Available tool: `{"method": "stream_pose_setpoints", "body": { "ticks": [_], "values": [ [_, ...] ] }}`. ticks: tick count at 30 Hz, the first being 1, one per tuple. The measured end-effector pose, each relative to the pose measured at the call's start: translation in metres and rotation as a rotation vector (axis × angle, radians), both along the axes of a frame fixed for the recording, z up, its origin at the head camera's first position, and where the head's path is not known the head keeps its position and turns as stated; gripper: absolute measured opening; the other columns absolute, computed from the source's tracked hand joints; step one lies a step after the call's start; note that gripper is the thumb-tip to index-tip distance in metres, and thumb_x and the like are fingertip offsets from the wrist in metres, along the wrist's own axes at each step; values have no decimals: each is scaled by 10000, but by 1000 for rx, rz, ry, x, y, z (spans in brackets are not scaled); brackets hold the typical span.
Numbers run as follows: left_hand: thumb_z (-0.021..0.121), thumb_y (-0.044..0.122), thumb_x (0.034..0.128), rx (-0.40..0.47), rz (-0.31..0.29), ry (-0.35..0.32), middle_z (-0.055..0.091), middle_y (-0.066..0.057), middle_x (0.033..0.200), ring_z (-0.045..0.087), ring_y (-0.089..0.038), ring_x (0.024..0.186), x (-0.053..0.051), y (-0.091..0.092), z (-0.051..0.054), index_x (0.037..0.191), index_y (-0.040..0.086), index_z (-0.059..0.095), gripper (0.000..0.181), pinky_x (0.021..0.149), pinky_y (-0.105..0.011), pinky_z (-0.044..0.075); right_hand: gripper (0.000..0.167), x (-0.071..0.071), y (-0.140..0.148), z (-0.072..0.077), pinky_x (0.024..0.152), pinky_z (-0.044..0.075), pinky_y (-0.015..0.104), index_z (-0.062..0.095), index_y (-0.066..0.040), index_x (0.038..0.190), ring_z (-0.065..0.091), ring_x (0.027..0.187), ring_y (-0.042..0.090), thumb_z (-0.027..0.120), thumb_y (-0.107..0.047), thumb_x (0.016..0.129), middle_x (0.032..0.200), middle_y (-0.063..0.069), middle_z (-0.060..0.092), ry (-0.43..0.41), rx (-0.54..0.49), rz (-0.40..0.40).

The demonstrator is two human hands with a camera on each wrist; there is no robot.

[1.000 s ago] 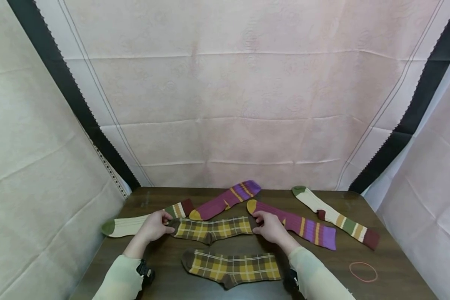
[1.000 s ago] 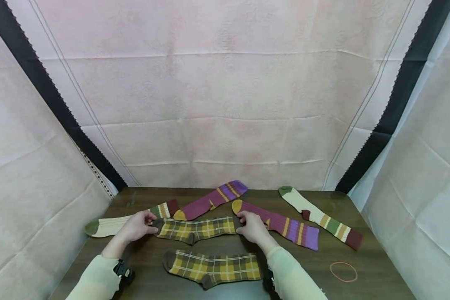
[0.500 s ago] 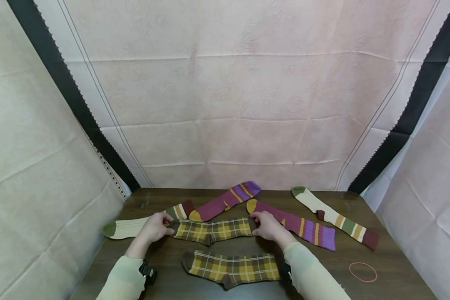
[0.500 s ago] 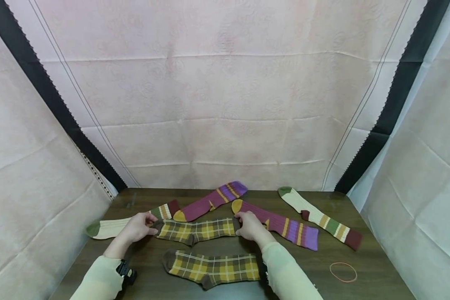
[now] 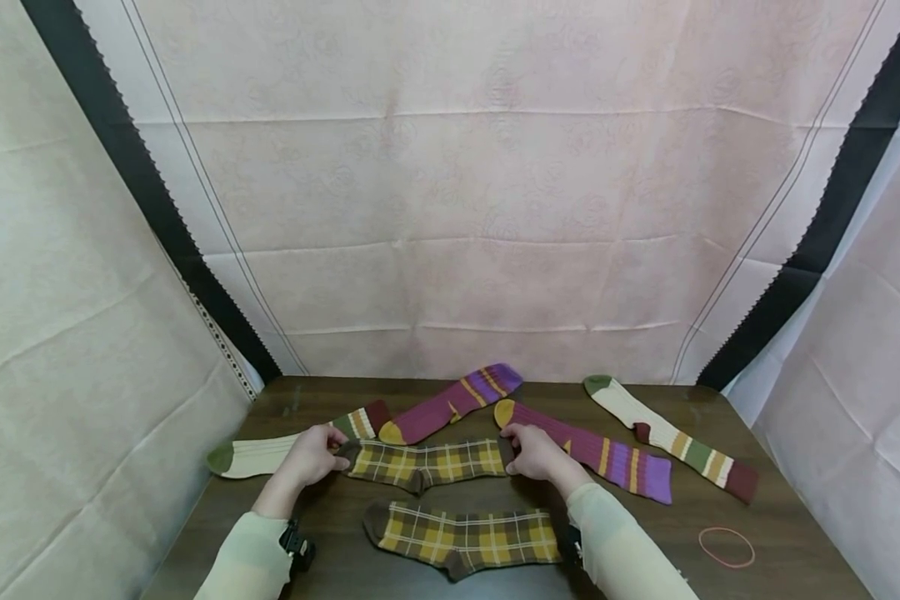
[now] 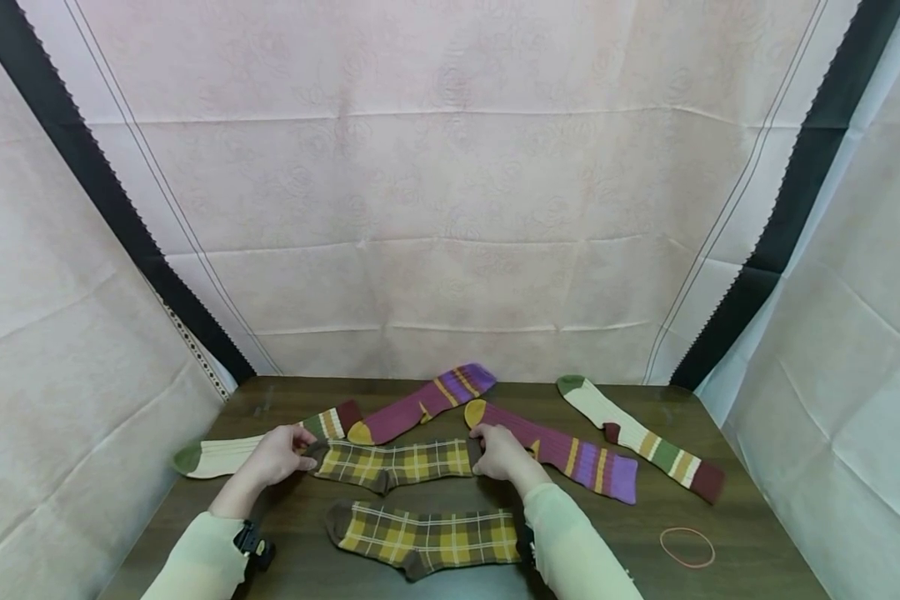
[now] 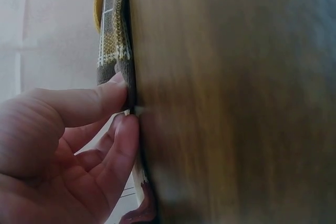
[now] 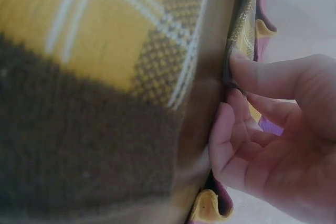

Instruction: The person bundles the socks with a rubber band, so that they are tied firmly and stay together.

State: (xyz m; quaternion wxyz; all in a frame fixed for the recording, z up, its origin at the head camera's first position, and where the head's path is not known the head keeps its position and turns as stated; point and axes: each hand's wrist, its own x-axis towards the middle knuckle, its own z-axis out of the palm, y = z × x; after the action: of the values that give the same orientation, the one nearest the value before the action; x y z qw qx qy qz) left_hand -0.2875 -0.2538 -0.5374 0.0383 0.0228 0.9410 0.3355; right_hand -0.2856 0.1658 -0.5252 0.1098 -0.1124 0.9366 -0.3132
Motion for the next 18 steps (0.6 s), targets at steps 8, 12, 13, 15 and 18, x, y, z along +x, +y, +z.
{"method": "stream_pose_setpoints", "body": {
  "ticks": [8,12,13,15,18],
  "values": [
    [898,16,831,-21,-18,10,678,-86,1008,627,-283,959,0,-1,0,1041,16,747,259,918,-537,522,445,4,2,1,914,555,522,655,-57,1252,647,1081,344,856,31,865,1162,135,660,-45,-57,-39],
    [897,18,829,-25,-24,16,677,-82,995,623,-280,947,-1,-1,-1,1034,18,751,252,913,-534,522,557,4,3,-1,891,561,511,624,-39,1362,653,1077,345,852,44,860,1185,150,663,-42,-73,-37],
    [897,16,828,-26,-25,17,676,-82,991,622,-279,942,-1,-1,-1,1033,17,751,252,909,-533,522,586,4,3,-2,884,562,509,615,-36,1387,654,1075,346,852,47,857,1186,153,664,-43,-78,-38],
    [898,16,826,-27,-26,18,676,-80,987,623,-277,940,-1,-1,-1,1029,17,752,250,909,-533,522,613,3,3,-2,872,564,503,609,-39,1414,654,1070,337,850,47,857,1182,146,664,-47,-78,-42],
    [899,14,826,-27,-24,19,677,-82,987,626,-280,944,-1,0,-1,1028,15,751,251,912,-535,522,620,3,4,-4,851,557,488,605,-51,1430,646,1050,316,844,45,866,1173,134,654,-58,-78,-53]
  ]
}}
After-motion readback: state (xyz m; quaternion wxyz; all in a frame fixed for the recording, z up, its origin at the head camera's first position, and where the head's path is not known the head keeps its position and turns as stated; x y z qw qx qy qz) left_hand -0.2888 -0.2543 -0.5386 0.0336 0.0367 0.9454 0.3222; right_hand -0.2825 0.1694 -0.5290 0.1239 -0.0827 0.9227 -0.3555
